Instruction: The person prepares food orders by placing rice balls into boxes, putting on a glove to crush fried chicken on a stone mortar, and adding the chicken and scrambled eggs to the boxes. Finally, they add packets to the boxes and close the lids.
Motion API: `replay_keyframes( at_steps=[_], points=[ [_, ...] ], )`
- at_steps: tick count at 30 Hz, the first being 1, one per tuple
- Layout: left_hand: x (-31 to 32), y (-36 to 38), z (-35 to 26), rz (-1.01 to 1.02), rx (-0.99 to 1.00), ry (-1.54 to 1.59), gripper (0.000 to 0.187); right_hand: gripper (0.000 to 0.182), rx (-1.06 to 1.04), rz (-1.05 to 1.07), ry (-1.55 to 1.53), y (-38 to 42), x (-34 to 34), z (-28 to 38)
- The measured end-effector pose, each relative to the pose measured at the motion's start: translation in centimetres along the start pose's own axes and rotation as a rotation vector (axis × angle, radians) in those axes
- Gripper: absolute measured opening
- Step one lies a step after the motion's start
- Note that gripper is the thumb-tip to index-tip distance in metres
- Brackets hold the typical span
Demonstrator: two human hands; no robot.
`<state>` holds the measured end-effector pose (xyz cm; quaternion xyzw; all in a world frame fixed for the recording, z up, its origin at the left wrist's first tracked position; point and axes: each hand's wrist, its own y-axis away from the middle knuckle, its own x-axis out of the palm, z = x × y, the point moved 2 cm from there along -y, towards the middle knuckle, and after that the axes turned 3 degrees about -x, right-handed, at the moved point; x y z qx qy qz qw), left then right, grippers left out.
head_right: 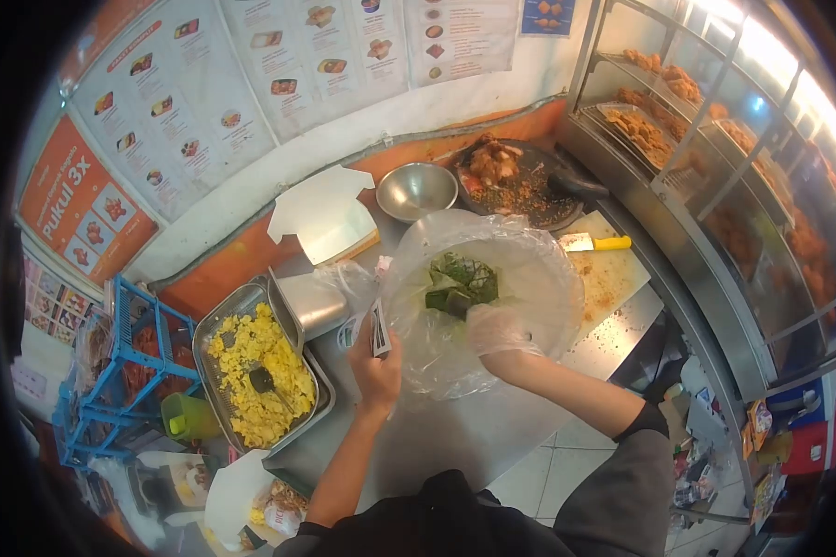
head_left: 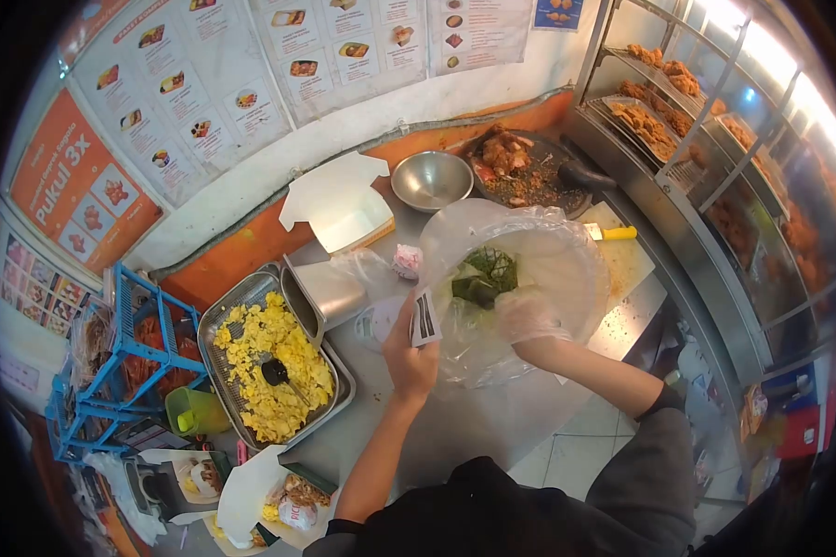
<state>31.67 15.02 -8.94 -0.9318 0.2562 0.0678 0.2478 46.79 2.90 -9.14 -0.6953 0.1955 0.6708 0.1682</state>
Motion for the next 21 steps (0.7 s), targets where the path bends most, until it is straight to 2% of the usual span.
replay_keyframes(
  at_steps=[1,3,4,6,7,9,10,12,14,16,17,20,21],
  points=[
    [0.2,0.0,-0.3,-0.008,0.056,0.003,0.051,0.014,0.005,0.003,-0.003,0.0,-1.1,0.6],
    [0.4,0.0,-1.0,0.021,0.070,0.005,0.051,0.010,0.152,0.015,-0.253,-0.3,-2.2,1.3],
    [0.5,0.0,-1.3,0.043,0.086,0.006,0.051,0.010,0.157,0.015,-0.254,-0.5,-2.0,1.4],
    [0.8,0.0,-2.2,0.069,0.117,0.000,0.053,0.013,0.020,-0.013,-0.220,-1.2,-0.7,1.6],
    [1.0,-0.1,-2.5,0.091,0.150,-0.008,0.055,0.013,0.022,-0.017,-0.228,-1.5,0.5,1.6],
    [1.5,-0.2,-2.9,0.104,0.183,-0.027,0.050,0.015,0.272,-0.116,-0.298,-1.9,3.3,1.6],
    [1.9,-0.2,-3.1,0.106,0.209,-0.038,0.046,0.015,0.269,-0.120,-0.305,-1.8,4.7,1.6],
    [2.8,-0.1,-3.7,0.118,0.238,-0.009,0.051,0.019,-0.063,-0.146,-0.526,-0.9,6.8,1.5],
    [3.4,-0.1,-4.4,0.148,0.291,0.064,0.061,0.021,-0.060,-0.194,-0.648,-0.4,7.1,0.6],
    [3.7,-0.2,-4.8,0.184,0.284,0.062,0.061,0.022,-0.055,-0.238,-0.766,-0.3,7.9,0.6],
    [4.0,-0.2,-4.8,0.202,0.281,0.086,0.062,0.025,-0.028,-0.207,-0.645,-0.4,8.7,0.8],
    [4.1,-0.3,-5.6,0.267,0.301,0.083,0.062,0.027,-0.318,-0.867,-0.475,-1.0,8.7,1.0],
    [4.0,-0.3,-5.9,0.308,0.325,0.058,0.063,0.026,-0.193,-0.708,-0.752,-1.4,9.3,0.4]
  ],
)
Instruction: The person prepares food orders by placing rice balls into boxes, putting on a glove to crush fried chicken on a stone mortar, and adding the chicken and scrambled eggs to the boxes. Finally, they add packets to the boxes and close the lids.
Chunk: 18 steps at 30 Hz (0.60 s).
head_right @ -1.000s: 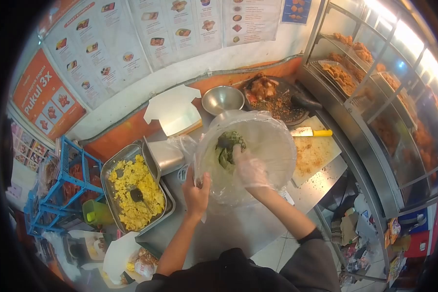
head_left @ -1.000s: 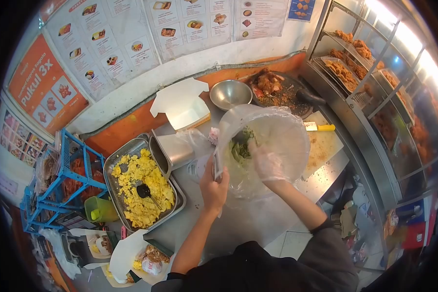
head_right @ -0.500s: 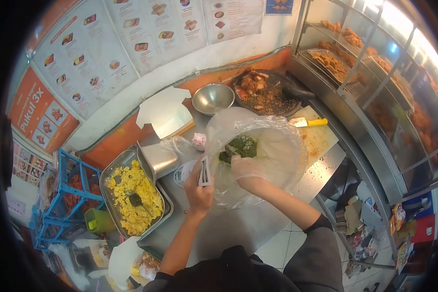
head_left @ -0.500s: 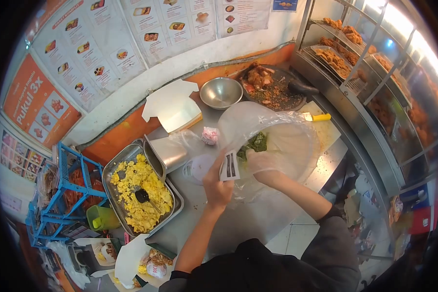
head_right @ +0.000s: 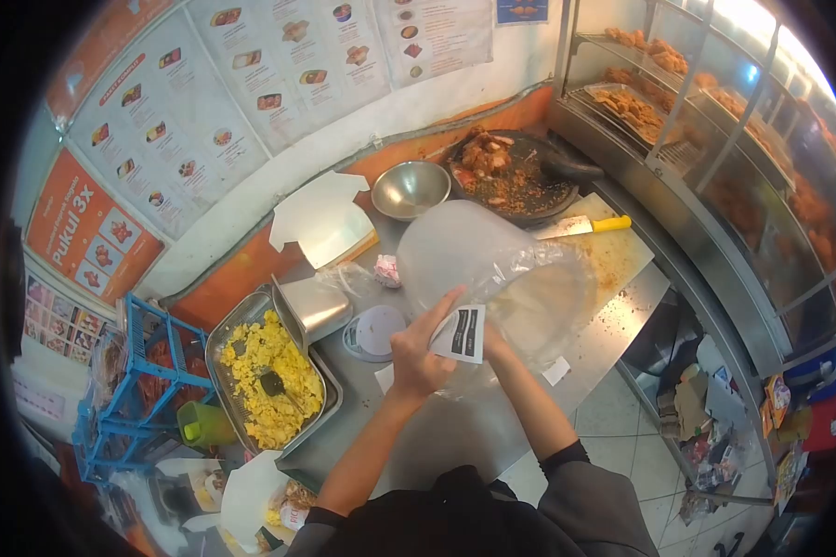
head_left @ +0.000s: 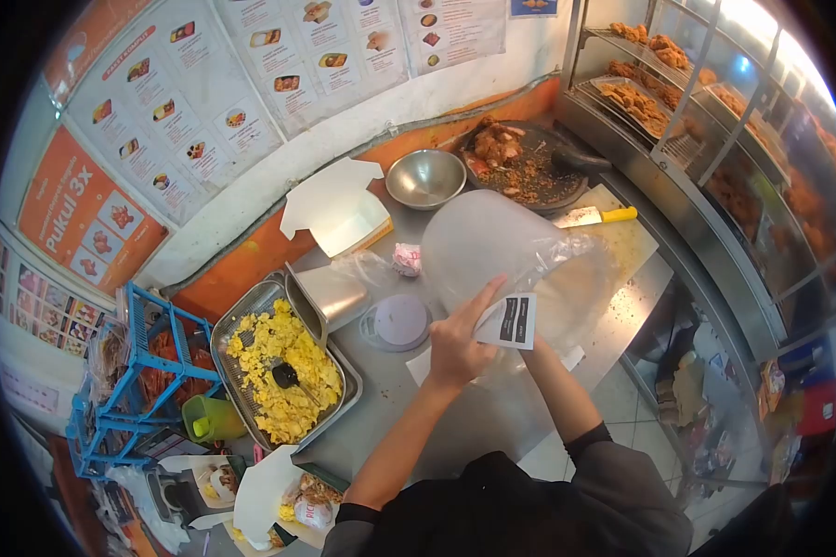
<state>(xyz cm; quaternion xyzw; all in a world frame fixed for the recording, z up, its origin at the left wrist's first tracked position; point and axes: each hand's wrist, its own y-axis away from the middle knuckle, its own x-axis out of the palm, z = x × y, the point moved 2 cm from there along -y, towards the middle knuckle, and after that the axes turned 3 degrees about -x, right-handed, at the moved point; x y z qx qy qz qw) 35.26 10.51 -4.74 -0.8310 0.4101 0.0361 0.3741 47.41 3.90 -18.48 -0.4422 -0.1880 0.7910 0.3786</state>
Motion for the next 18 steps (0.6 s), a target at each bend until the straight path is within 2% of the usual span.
replay_keyframes(
  at_steps=[4,6,7,9,10,11,13,14,15,17,18],
  points=[
    [-1.1,0.1,0.5,0.016,0.029,-0.050,0.062,0.023,0.967,0.234,-0.842,-0.7,-0.3,-1.0],
    [-2.5,0.1,1.3,-0.086,-0.123,-0.062,0.056,0.017,1.128,0.318,-1.202,-1.6,-2.8,2.2],
    [-3.0,0.1,1.9,-0.077,-0.120,-0.064,0.056,0.017,1.128,0.310,-1.208,-1.9,-4.2,2.6],
    [-3.8,0.2,3.3,-0.216,-0.153,-0.069,0.045,0.019,1.019,0.419,-1.116,-2.2,-6.8,1.8],
    [-4.0,0.1,2.8,-0.233,-0.189,-0.056,0.042,0.017,1.131,0.389,-0.983,-2.3,-7.7,0.9],
    [-4.0,0.1,2.5,-0.229,-0.189,-0.053,0.042,0.017,1.134,0.384,-0.983,-2.6,-7.9,0.6],
    [-3.8,0.1,1.9,-0.201,-0.182,-0.099,0.041,0.016,0.973,0.488,-0.067,-3.0,-9.0,0.0],
    [-3.6,0.2,1.4,-0.199,-0.182,-0.096,0.041,0.016,0.976,0.486,-0.065,-1.5,-7.5,-1.3],
    [-3.2,0.2,0.7,-0.176,-0.152,-0.095,0.048,0.018,0.721,0.434,0.169,0.6,-5.0,-3.4],
    [-2.5,0.1,-0.1,-0.152,-0.118,-0.089,0.056,0.021,0.460,0.372,0.398,0.6,-4.3,-3.1],
    [-2.2,-0.1,-0.3,-0.119,-0.090,-0.091,0.059,0.021,0.434,0.627,0.364,0.4,-3.5,-3.5]
  ],
)
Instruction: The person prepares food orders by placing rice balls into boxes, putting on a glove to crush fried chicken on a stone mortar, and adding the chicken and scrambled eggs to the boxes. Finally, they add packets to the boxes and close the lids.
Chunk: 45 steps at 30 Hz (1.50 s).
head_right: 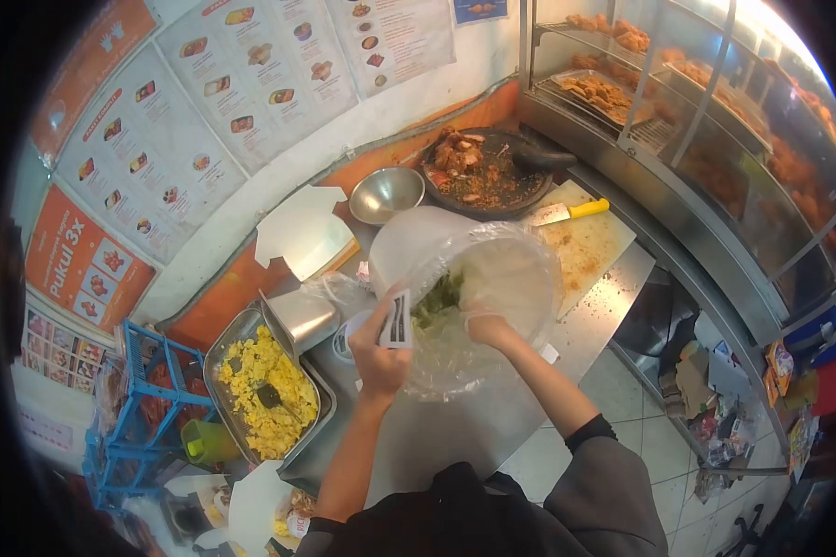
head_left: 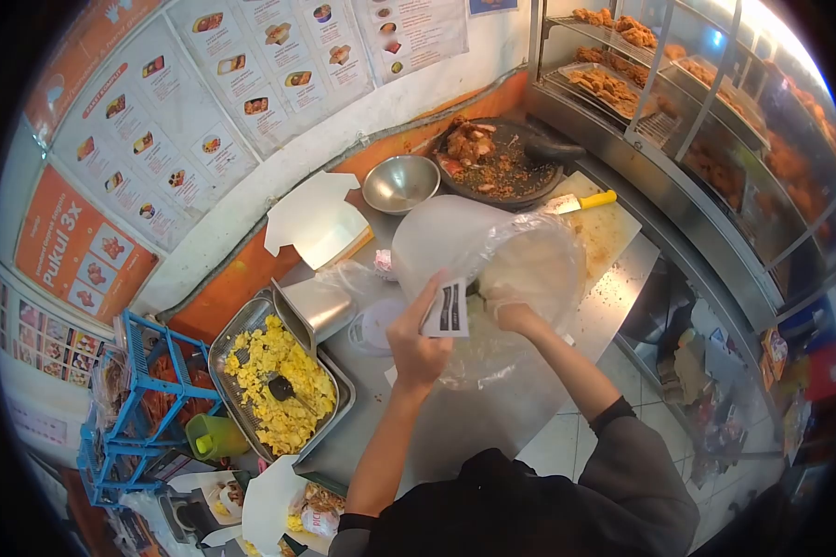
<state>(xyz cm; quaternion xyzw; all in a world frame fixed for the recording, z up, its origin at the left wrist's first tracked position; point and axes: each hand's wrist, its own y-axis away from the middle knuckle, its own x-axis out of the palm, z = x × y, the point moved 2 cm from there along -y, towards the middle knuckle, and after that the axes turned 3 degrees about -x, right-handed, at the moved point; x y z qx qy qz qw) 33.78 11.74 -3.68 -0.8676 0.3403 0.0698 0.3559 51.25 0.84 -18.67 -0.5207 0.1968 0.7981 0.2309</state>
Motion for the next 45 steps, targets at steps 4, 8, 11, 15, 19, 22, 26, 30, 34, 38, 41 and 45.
replay_keyframes(
  at_steps=[4,8,11,15,19,22,26,30,34,38,41,45],
  points=[
    [0.9,0.5,0.2,0.037,0.058,0.012,0.066,0.018,0.055,-0.276,-0.081,0.5,3.2,-1.4],
    [1.7,1.0,0.0,0.070,0.105,0.013,0.066,0.017,0.033,0.137,-0.933,1.3,1.8,1.9],
    [0.7,0.5,0.3,0.041,0.064,-0.020,0.065,0.015,0.336,0.504,-1.879,1.1,4.0,0.4],
    [-0.5,0.6,1.7,-0.014,-0.071,-0.001,0.056,0.013,0.252,0.437,-1.764,3.8,-0.7,1.6],
    [-0.7,0.5,3.4,-0.087,-0.149,0.035,0.042,0.014,0.351,0.216,-1.602,5.1,-4.5,3.2],
    [-1.1,-0.6,2.0,-0.151,-0.305,0.138,0.036,0.013,0.302,0.212,-1.495,5.6,-7.2,4.5],
    [-2.1,-3.2,4.3,-0.136,-0.455,0.198,0.039,0.014,0.299,0.208,-1.253,5.6,-13.7,7.1],
    [-0.8,-5.5,12.3,-0.070,-0.790,0.086,0.056,0.021,0.355,0.001,-1.127,7.0,-20.2,10.2],
    [-2.4,-5.0,8.9,0.062,-0.813,0.239,0.074,0.028,0.182,0.110,-1.277,8.9,-22.9,14.5],
    [-13.6,2.9,2.0,-0.047,-0.682,0.188,0.075,0.029,0.117,0.208,-1.278,12.6,-20.6,20.5],
    [-24.9,12.7,-1.0,0.030,-0.872,0.148,0.061,0.026,0.018,0.665,-1.274,15.0,-16.8,26.7],
    [-37.8,28.9,-5.0,-0.373,-0.924,0.363,0.044,0.022,-0.379,0.870,-0.583,17.7,-4.8,33.3]
  ],
)
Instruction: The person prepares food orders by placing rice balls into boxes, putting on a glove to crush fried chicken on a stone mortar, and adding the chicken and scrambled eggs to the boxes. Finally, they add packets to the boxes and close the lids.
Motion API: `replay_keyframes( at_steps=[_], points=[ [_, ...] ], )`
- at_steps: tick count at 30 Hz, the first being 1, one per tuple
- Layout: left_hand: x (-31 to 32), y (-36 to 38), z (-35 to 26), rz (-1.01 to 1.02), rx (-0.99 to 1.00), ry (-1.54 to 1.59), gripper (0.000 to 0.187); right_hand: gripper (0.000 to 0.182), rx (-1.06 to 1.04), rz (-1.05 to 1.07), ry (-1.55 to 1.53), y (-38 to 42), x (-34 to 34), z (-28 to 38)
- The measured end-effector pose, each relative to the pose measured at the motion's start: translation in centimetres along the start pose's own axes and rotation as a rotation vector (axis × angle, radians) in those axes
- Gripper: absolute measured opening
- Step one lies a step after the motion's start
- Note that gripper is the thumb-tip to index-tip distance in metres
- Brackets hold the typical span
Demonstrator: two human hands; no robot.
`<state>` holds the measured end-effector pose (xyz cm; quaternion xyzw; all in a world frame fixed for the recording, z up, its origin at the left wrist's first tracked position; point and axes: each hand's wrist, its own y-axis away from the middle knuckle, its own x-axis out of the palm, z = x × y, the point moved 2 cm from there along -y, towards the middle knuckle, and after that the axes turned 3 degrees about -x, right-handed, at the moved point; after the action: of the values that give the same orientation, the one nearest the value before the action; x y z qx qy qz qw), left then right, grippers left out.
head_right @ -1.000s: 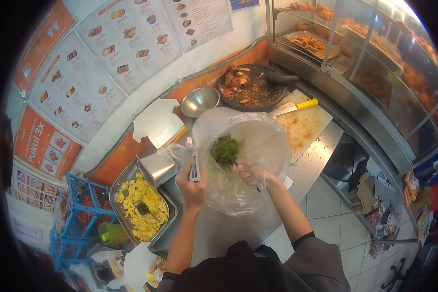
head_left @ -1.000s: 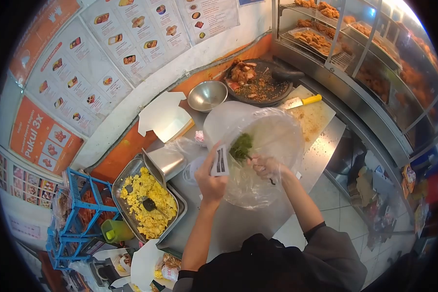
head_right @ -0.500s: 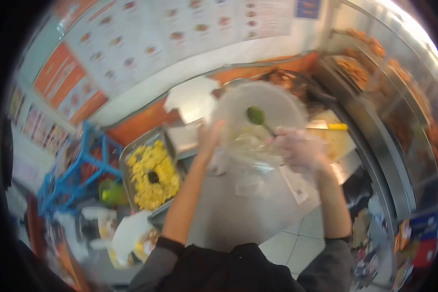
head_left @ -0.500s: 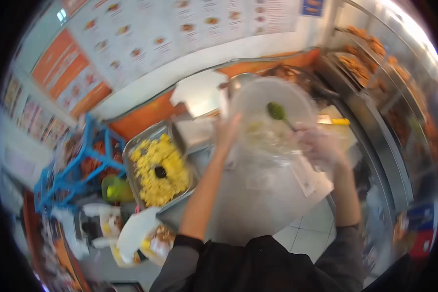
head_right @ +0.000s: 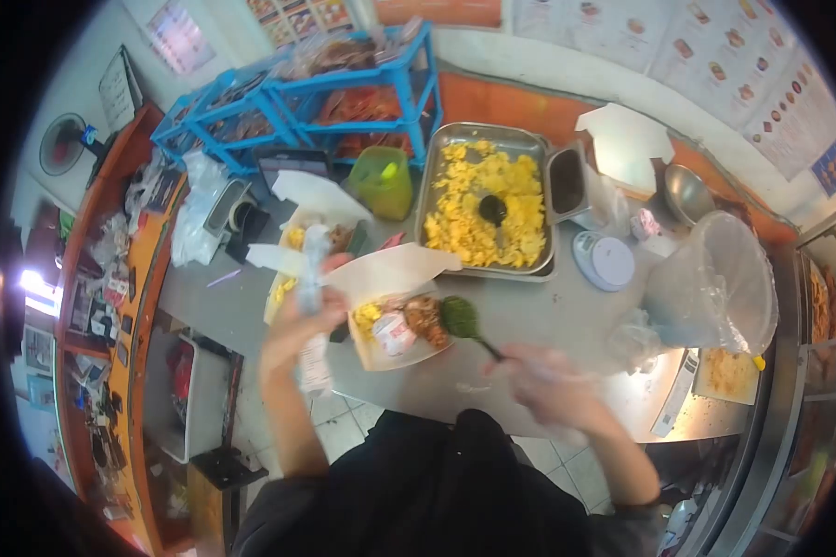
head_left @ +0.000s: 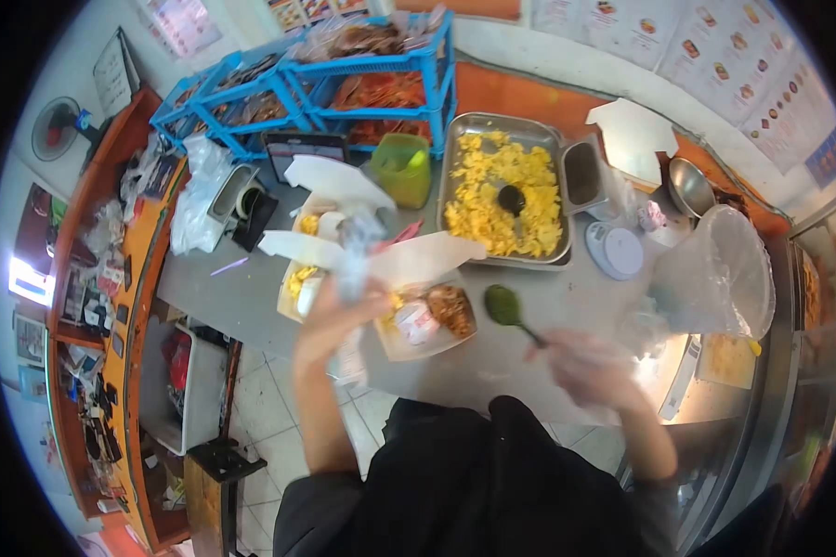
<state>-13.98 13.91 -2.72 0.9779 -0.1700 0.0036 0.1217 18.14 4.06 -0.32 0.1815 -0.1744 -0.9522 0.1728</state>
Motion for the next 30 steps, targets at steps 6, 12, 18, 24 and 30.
replay_keyframes(
  at_steps=[6,12,18,24,30],
  points=[
    [-13.3,9.4,5.4,-0.475,-0.038,0.230,0.068,0.023,-0.106,-0.058,0.460,-8.6,14.3,-5.3],
    [-19.6,9.5,8.2,-0.565,-0.037,0.633,0.050,0.024,-0.034,-0.131,0.577,-9.2,16.4,-6.2],
    [-23.3,8.1,10.7,-0.440,0.050,0.747,0.050,0.021,-0.009,0.126,-0.252,-12.1,19.6,0.0],
    [-24.2,8.4,10.6,-0.394,-0.026,0.749,0.053,0.026,-0.367,-0.113,0.592,-19.8,30.2,5.8],
    [-25.0,9.7,11.2,-0.422,-0.033,0.720,0.050,0.029,-0.309,-0.168,0.667,-21.8,32.0,5.0]
  ],
)
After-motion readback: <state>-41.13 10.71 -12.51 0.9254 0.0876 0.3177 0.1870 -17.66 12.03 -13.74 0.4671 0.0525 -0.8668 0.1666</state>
